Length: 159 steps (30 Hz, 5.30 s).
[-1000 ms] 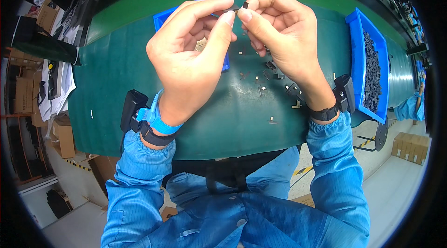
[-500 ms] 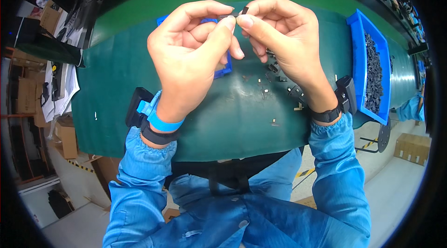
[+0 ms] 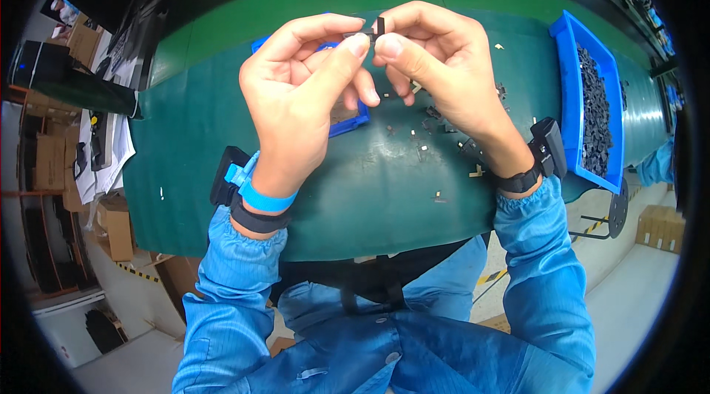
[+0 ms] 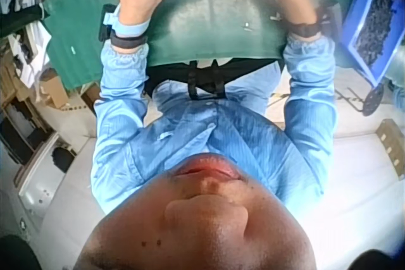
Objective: Manually assembling small plastic and rubber industrial components at a factory workbench.
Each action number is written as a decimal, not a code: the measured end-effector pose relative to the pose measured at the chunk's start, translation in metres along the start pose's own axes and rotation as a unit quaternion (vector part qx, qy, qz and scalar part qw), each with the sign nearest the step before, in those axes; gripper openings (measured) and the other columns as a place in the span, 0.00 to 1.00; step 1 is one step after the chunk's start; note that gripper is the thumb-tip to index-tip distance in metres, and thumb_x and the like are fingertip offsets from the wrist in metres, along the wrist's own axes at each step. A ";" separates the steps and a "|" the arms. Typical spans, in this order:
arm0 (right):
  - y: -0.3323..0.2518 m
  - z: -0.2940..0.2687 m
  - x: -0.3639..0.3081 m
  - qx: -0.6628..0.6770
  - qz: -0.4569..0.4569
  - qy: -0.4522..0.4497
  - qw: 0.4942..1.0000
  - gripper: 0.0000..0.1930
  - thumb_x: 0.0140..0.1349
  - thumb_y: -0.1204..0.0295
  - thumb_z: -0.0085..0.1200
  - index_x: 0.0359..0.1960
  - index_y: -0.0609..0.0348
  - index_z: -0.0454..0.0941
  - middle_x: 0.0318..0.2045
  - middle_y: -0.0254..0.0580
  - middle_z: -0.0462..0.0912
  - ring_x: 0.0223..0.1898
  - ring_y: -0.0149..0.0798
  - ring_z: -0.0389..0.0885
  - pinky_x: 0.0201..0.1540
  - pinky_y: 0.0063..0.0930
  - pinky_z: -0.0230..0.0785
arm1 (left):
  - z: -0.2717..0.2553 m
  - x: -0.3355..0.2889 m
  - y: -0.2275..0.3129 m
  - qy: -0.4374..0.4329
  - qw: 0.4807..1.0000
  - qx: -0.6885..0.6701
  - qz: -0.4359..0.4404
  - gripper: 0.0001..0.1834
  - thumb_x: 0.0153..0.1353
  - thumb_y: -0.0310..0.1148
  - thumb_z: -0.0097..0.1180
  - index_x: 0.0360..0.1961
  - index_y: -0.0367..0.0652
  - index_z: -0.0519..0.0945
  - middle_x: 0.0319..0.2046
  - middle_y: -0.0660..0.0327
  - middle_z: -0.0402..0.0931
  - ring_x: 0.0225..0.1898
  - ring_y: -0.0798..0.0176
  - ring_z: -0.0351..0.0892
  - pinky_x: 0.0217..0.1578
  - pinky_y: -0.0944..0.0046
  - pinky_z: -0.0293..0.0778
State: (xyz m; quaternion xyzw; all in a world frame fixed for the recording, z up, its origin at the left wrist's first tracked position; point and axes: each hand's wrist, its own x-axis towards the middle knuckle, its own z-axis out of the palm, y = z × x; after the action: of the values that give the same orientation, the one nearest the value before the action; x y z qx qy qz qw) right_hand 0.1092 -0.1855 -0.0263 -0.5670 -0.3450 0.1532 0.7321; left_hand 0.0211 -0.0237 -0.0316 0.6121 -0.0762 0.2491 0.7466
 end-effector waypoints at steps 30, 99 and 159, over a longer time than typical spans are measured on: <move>0.001 -0.006 -0.001 0.064 -0.080 -0.027 0.994 0.09 0.68 0.77 0.66 0.48 0.65 0.84 0.33 0.35 0.86 0.29 0.20 0.81 0.25 0.15 0.68 | -0.015 0.005 -0.003 -0.062 0.937 -0.295 -0.179 0.11 0.71 0.23 0.59 0.53 0.36 0.80 0.42 0.54 0.85 0.23 0.67 0.78 0.27 0.67 0.73; 0.004 -0.009 -0.002 -0.017 -0.078 -0.089 0.993 0.16 0.69 0.77 0.64 0.57 0.65 0.86 0.32 0.37 0.88 0.31 0.24 0.83 0.31 0.20 0.73 | -0.007 0.001 -0.006 -0.065 0.941 -0.298 -0.146 0.15 0.73 0.26 0.61 0.59 0.43 0.78 0.40 0.51 0.86 0.25 0.66 0.80 0.32 0.65 0.78; 0.016 -0.006 0.002 -0.250 -0.293 0.032 0.922 0.11 0.56 0.78 0.71 0.42 0.60 0.90 0.26 0.37 0.85 0.22 0.28 0.79 0.24 0.22 0.69 | -0.002 0.000 -0.014 -0.048 0.982 -0.152 -0.104 0.13 0.77 0.29 0.55 0.57 0.33 0.79 0.36 0.52 0.87 0.27 0.61 0.86 0.29 0.66 0.76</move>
State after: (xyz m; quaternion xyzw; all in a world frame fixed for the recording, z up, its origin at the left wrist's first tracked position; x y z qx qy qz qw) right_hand 0.1177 -0.1838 -0.0415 -0.6100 -0.4987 -0.1777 0.5896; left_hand 0.0272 -0.0237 -0.0439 0.5073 -0.0851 0.1258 0.8483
